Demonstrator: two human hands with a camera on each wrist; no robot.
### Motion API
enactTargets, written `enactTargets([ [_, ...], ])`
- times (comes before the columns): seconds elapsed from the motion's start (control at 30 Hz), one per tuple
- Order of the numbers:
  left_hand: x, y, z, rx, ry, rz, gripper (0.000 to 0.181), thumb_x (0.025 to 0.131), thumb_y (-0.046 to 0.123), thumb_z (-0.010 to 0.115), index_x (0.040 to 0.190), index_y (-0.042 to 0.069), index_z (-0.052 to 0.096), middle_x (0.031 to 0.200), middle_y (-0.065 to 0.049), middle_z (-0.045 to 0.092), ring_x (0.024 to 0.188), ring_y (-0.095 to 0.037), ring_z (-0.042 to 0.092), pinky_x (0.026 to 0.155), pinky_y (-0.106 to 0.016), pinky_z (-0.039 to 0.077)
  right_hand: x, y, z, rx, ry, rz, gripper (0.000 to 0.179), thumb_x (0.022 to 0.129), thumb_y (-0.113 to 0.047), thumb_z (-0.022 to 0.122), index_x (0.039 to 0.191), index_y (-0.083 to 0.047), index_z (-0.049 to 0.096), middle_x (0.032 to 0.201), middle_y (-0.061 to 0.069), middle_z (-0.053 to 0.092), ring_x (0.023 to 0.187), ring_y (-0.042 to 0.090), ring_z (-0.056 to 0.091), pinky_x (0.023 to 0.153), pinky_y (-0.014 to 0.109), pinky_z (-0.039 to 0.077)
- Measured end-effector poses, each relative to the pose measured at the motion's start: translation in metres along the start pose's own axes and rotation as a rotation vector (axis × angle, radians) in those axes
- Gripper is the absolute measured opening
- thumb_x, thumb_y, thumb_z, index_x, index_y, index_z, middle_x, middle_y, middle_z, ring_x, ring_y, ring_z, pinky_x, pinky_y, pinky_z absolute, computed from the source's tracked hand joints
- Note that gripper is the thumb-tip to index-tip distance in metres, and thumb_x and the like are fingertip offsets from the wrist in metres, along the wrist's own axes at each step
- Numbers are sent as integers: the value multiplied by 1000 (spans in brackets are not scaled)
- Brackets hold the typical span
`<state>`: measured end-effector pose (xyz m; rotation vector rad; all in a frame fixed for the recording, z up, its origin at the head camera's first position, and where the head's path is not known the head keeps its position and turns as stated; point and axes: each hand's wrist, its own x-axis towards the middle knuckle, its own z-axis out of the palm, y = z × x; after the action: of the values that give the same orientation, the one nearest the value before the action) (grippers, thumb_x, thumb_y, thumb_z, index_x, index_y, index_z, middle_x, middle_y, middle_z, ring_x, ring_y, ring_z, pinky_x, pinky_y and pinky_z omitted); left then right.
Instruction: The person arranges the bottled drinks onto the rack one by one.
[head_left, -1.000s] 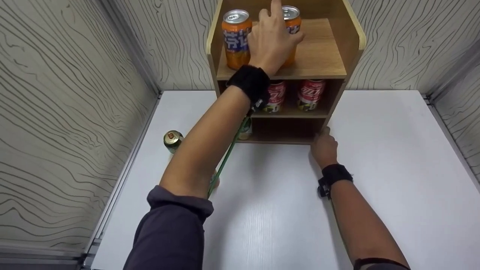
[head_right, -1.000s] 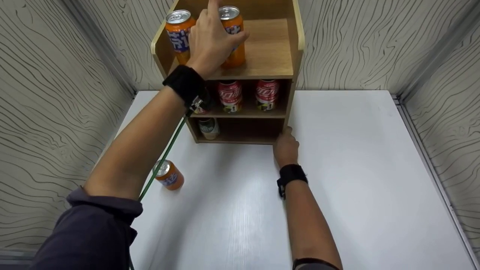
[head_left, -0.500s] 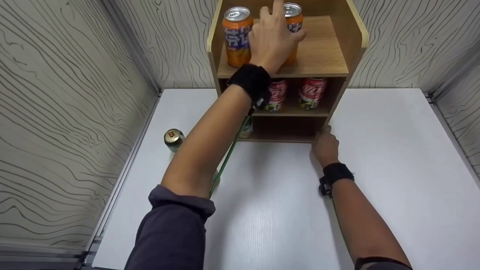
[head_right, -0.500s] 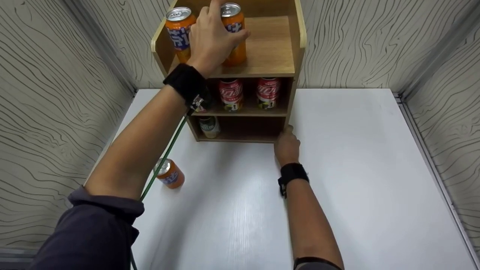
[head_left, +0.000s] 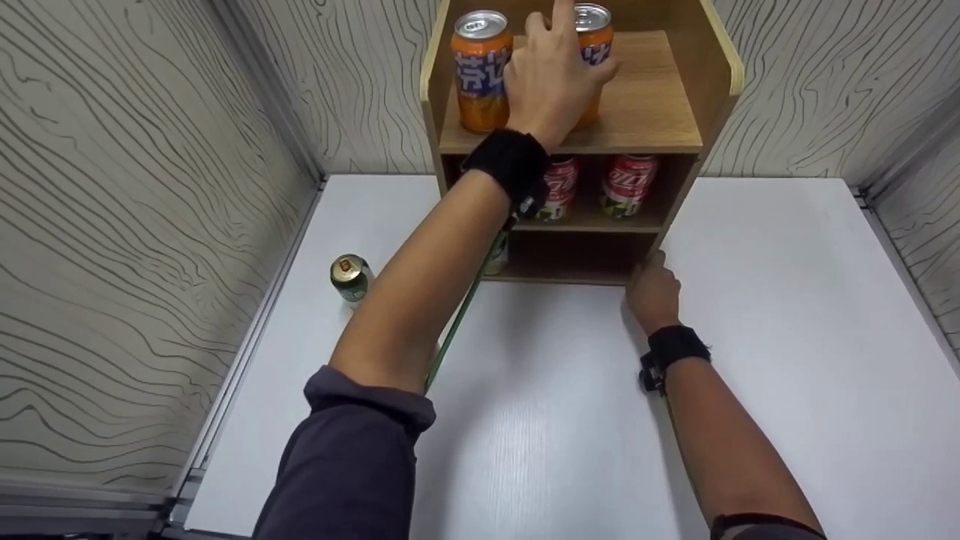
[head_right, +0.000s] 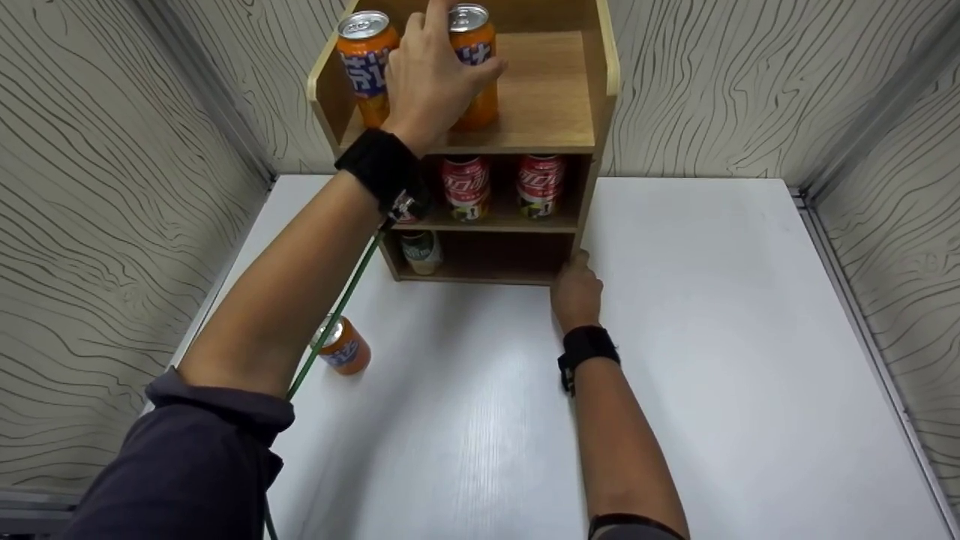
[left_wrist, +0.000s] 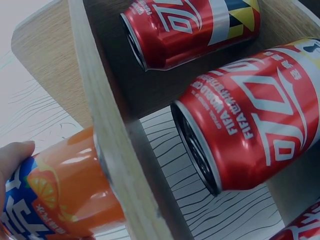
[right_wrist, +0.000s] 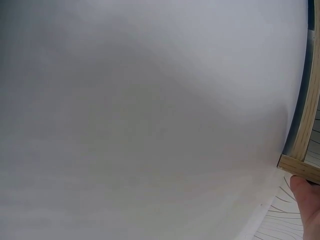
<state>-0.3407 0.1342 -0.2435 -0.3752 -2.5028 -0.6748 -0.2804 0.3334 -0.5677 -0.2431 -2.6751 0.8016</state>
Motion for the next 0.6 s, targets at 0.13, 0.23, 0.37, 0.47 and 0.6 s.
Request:
enactTargets([
  [0.13,0,0,1,-2,1,11,84,88,57,63,152,16,29,128,-8,50,100,-19,64,81,-24,53,0,0,0,22,5,14,33,102,-13,40,119,15,43,87,37,60,80,53,61,66,61,48],
  [0.23,-1,-2,2,-13,2,11,83,88,56,64,152,15,30,130,-9,49,102,-19,64,83,-24,53,0,0,1,26,-3,28,32,103,-14,40,118,14,43,88,36,60,81,53,61,66,61,48],
  [0.37,-2,-4,3,-30,-8,8,82,87,54,66,151,15,32,132,-9,47,108,-19,61,87,-25,52,1,2,3,23,-24,46,33,103,-14,39,119,14,44,91,36,60,82,53,61,67,60,49],
  [0.47,-3,-5,3,-40,-19,9,83,87,53,67,151,14,31,133,-9,46,110,-19,59,88,-25,51,1,1,4,33,-33,51,33,104,-14,38,120,14,44,94,36,61,83,52,61,67,59,50],
  [0.6,-3,-7,0,-50,-20,15,84,87,53,67,152,14,30,134,-8,45,113,-18,57,89,-25,50,3,1,5,47,-36,51,32,104,-15,39,119,13,44,94,37,61,85,53,61,69,60,49],
])
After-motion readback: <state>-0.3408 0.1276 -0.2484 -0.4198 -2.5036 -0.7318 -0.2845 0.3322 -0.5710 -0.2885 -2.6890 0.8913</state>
